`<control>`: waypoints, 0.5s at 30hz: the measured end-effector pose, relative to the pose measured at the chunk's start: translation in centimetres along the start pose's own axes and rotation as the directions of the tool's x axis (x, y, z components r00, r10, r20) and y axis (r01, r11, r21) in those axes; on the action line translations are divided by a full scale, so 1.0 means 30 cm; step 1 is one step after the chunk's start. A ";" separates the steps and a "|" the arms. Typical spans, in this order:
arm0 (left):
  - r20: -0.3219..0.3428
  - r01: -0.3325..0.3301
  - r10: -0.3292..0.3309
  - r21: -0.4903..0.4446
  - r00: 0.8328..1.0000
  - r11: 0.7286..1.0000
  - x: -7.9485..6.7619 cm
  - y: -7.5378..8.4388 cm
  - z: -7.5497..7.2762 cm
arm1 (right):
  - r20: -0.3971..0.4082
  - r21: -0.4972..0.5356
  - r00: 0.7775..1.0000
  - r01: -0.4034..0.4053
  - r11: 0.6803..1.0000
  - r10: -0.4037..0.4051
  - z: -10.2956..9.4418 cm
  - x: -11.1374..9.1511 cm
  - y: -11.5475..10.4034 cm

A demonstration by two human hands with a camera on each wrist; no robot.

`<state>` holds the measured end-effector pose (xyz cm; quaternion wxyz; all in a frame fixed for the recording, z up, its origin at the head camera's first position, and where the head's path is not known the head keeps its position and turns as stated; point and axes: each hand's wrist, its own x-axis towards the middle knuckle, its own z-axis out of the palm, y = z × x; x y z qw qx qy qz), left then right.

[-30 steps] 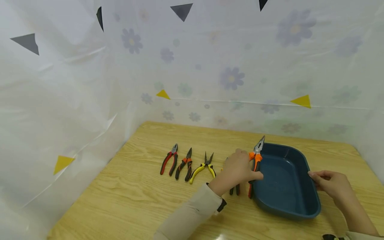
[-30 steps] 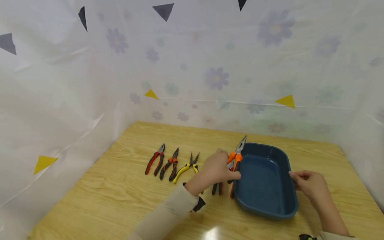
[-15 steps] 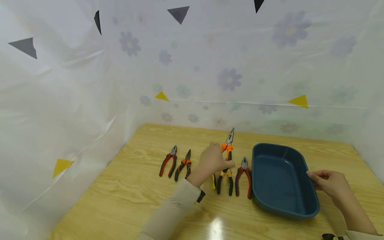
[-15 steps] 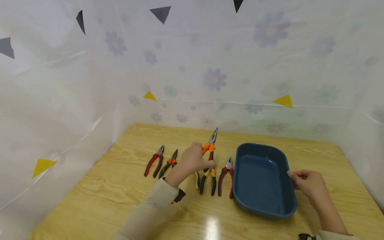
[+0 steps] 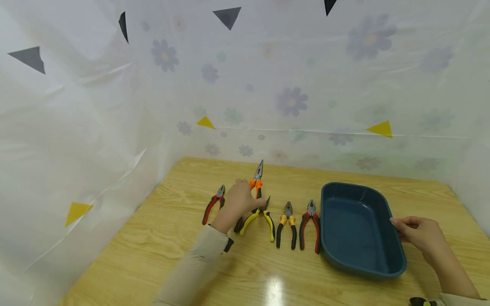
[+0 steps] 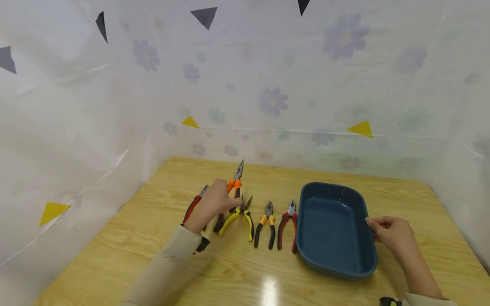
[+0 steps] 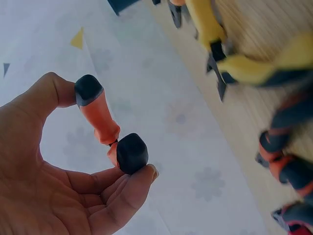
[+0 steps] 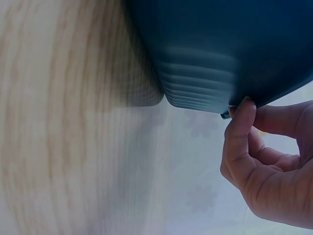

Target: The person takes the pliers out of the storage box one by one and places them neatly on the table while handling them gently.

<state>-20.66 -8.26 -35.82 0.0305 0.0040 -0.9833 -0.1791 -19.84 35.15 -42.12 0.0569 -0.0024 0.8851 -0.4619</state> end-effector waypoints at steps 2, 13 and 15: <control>-0.014 0.018 -0.017 0.022 1.000 1.000 0.002 -0.031 -0.011 | -0.001 0.000 1.000 0.002 1.000 -0.002 0.001 -0.001 -0.001; -0.044 0.123 -0.120 0.059 0.992 0.991 0.014 -0.173 -0.066 | -0.006 -0.011 1.000 -0.008 1.000 0.008 0.001 -0.007 -0.027; -0.045 0.127 -0.124 0.058 0.991 0.990 0.014 -0.197 -0.073 | -0.008 -0.016 1.000 -0.008 1.000 0.008 0.002 -0.009 -0.028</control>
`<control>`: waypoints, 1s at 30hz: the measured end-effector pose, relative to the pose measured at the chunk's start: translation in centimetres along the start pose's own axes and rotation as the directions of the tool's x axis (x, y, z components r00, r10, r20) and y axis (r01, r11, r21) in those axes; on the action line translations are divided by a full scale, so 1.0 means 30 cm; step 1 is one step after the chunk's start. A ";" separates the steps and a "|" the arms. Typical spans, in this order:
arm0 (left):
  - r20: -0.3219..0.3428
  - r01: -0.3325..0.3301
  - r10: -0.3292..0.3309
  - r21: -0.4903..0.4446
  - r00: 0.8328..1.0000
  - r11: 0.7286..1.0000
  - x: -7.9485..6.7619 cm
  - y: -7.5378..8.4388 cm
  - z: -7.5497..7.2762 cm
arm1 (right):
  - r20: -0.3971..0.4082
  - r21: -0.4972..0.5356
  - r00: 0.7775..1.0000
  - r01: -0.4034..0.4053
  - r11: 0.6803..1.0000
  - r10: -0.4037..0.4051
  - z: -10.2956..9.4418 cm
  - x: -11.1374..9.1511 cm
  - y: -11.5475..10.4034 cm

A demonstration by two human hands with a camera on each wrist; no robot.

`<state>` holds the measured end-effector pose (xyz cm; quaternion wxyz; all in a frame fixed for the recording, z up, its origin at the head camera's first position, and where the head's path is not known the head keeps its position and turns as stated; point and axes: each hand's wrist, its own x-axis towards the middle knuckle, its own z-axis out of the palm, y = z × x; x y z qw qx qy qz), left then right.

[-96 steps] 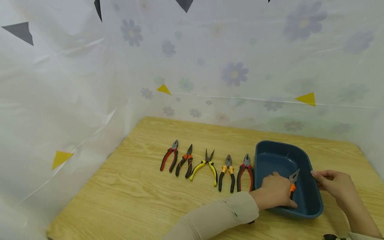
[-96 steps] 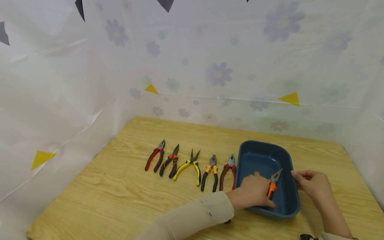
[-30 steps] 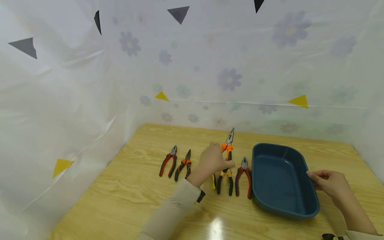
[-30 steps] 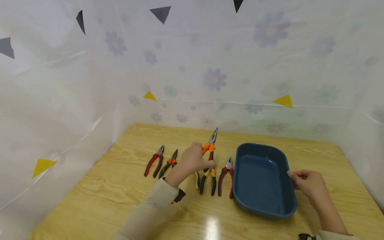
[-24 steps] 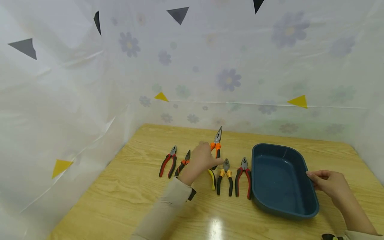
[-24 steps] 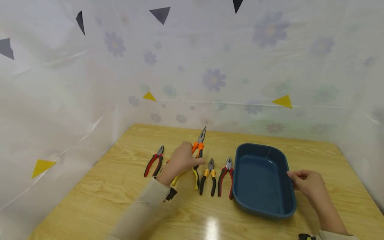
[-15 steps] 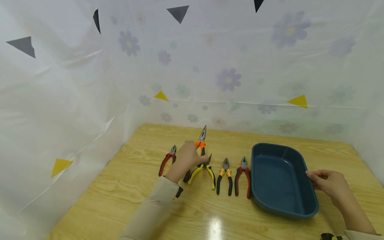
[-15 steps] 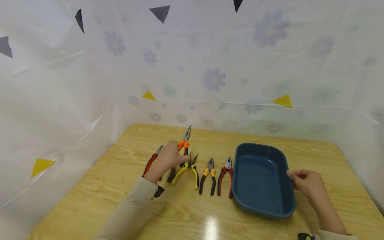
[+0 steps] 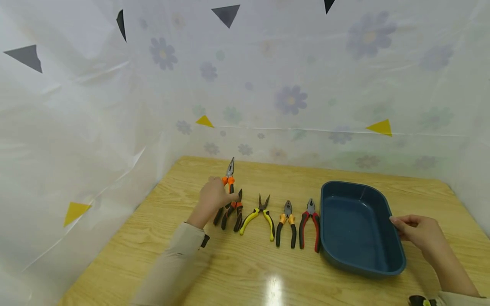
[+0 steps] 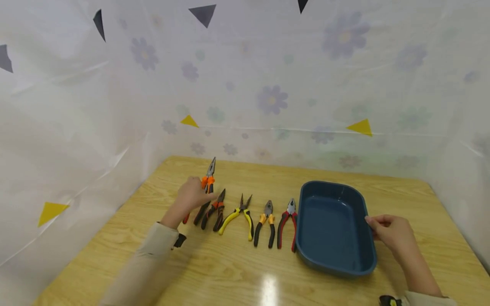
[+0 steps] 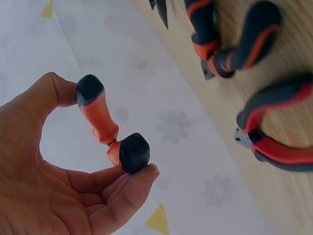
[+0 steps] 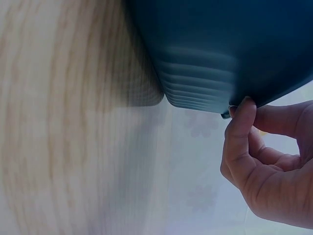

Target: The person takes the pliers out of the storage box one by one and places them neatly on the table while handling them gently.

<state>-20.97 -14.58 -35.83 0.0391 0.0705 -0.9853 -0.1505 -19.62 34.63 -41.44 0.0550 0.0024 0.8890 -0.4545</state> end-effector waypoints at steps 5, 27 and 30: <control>-0.006 0.013 -0.013 -0.007 1.000 1.000 0.003 -0.052 -0.014 | -0.006 0.010 1.000 0.009 1.000 -0.009 0.001 0.000 0.003; 0.088 0.113 -0.120 0.083 0.989 0.990 0.070 -0.278 -0.005 | 0.017 0.018 1.000 -0.011 1.000 0.010 -0.005 0.008 0.022; 0.111 0.121 -0.131 0.094 0.985 0.988 0.082 -0.300 0.009 | 0.018 0.014 1.000 -0.013 1.000 0.013 -0.005 0.009 0.023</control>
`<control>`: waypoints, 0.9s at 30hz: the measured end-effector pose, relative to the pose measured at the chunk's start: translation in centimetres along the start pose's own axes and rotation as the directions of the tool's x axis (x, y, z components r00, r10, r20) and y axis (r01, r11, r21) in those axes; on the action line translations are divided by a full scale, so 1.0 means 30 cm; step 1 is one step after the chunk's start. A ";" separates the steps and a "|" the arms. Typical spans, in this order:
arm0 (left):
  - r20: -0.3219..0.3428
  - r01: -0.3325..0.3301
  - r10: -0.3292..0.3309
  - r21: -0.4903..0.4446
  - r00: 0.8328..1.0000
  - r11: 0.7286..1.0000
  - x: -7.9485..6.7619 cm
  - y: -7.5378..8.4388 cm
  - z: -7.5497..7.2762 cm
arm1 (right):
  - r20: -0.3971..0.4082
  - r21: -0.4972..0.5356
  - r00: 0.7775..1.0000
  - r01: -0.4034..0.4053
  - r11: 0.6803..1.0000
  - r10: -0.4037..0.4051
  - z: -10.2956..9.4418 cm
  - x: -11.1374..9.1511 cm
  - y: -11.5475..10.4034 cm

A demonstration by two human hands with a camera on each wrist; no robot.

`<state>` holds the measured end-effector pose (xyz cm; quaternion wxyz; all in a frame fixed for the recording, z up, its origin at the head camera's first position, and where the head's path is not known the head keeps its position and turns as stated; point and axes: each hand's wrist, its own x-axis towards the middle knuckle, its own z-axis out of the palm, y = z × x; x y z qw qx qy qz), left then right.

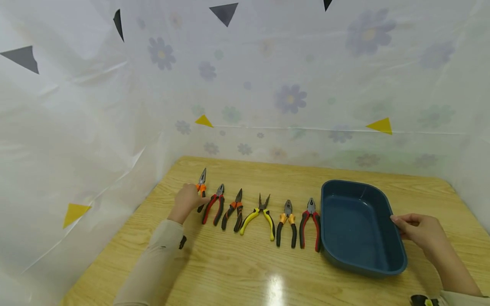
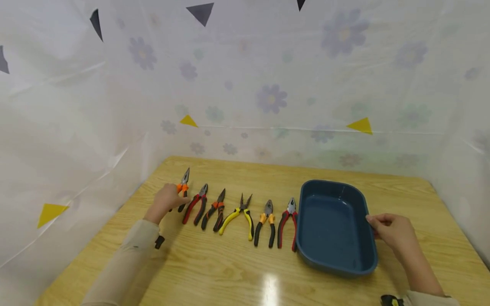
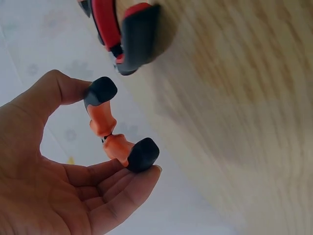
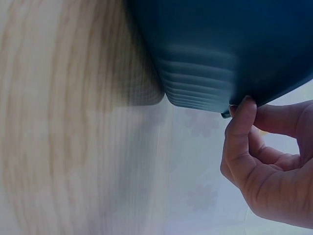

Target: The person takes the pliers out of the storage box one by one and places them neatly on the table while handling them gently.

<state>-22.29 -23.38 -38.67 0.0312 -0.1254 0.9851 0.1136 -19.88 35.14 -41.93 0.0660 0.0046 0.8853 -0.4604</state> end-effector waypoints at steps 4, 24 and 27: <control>0.018 0.003 -0.003 0.015 1.000 1.000 0.013 -0.017 0.012 | 0.002 -0.002 1.000 -0.001 1.000 0.001 -0.001 0.000 -0.001; 0.059 0.001 -0.001 -0.010 0.998 1.000 0.030 -0.064 0.049 | 0.003 0.000 1.000 0.011 1.000 -0.011 0.002 -0.006 -0.011; 0.061 -0.007 0.007 -0.012 0.998 1.000 0.032 -0.068 0.054 | 0.002 0.000 1.000 0.009 1.000 -0.009 0.003 -0.007 -0.012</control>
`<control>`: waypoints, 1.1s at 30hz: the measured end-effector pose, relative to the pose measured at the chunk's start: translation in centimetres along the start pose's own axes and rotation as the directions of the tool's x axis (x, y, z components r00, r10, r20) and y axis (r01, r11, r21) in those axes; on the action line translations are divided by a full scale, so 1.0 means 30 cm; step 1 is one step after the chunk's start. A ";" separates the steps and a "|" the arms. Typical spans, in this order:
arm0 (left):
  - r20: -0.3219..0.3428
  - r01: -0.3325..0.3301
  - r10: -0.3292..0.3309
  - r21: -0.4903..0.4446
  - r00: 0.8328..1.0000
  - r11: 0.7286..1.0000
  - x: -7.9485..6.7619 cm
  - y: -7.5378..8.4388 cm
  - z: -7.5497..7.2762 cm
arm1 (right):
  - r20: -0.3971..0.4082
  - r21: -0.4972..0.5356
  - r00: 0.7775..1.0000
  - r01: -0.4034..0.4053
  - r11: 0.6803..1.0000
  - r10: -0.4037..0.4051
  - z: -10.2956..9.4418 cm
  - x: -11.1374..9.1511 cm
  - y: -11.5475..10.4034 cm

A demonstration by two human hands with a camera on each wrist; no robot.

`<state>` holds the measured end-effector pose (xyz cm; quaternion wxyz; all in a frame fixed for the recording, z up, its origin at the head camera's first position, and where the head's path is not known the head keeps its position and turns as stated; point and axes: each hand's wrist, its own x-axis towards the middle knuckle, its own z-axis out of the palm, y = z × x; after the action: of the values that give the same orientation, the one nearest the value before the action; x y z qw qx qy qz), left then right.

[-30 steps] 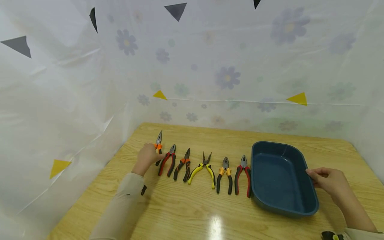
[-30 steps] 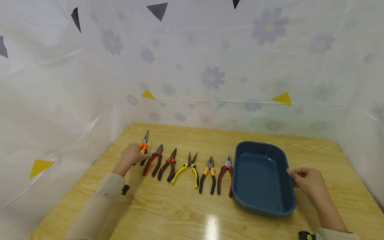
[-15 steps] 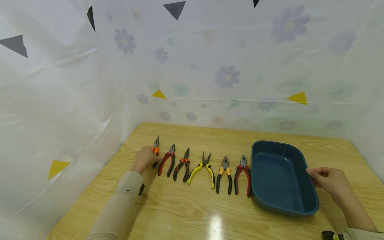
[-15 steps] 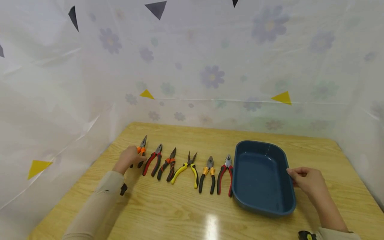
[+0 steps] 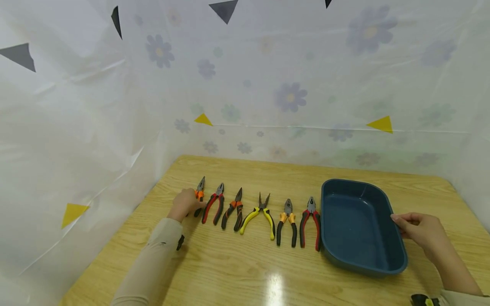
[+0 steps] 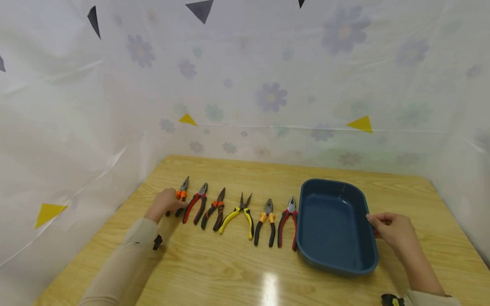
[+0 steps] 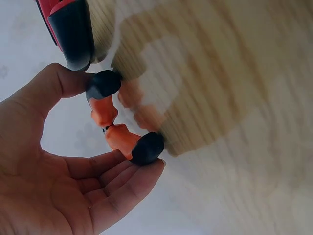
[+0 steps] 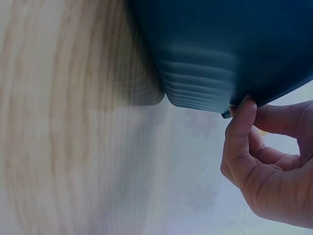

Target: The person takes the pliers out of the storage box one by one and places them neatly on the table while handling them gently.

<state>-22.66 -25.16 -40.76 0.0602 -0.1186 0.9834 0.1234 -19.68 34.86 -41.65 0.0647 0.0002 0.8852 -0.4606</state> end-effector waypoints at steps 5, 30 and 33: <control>0.015 -0.003 0.003 0.006 1.000 1.000 -0.002 0.001 0.001 | 0.002 -0.003 1.000 -0.001 1.000 0.001 -0.001 -0.001 0.004; 0.012 -0.088 0.087 0.027 0.996 0.996 -0.035 0.003 -0.027 | -0.136 -0.100 0.986 0.086 0.991 -0.099 0.017 -0.047 -0.013; -0.046 -0.107 0.106 -0.021 0.993 0.994 -0.062 0.012 -0.043 | -0.203 -0.145 0.968 0.120 0.982 -0.149 0.015 -0.066 -0.031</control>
<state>-21.08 -24.74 -39.18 0.0300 -0.0694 0.9879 0.1354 -17.71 34.07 -40.94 -0.0619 -0.0149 0.9135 -0.4018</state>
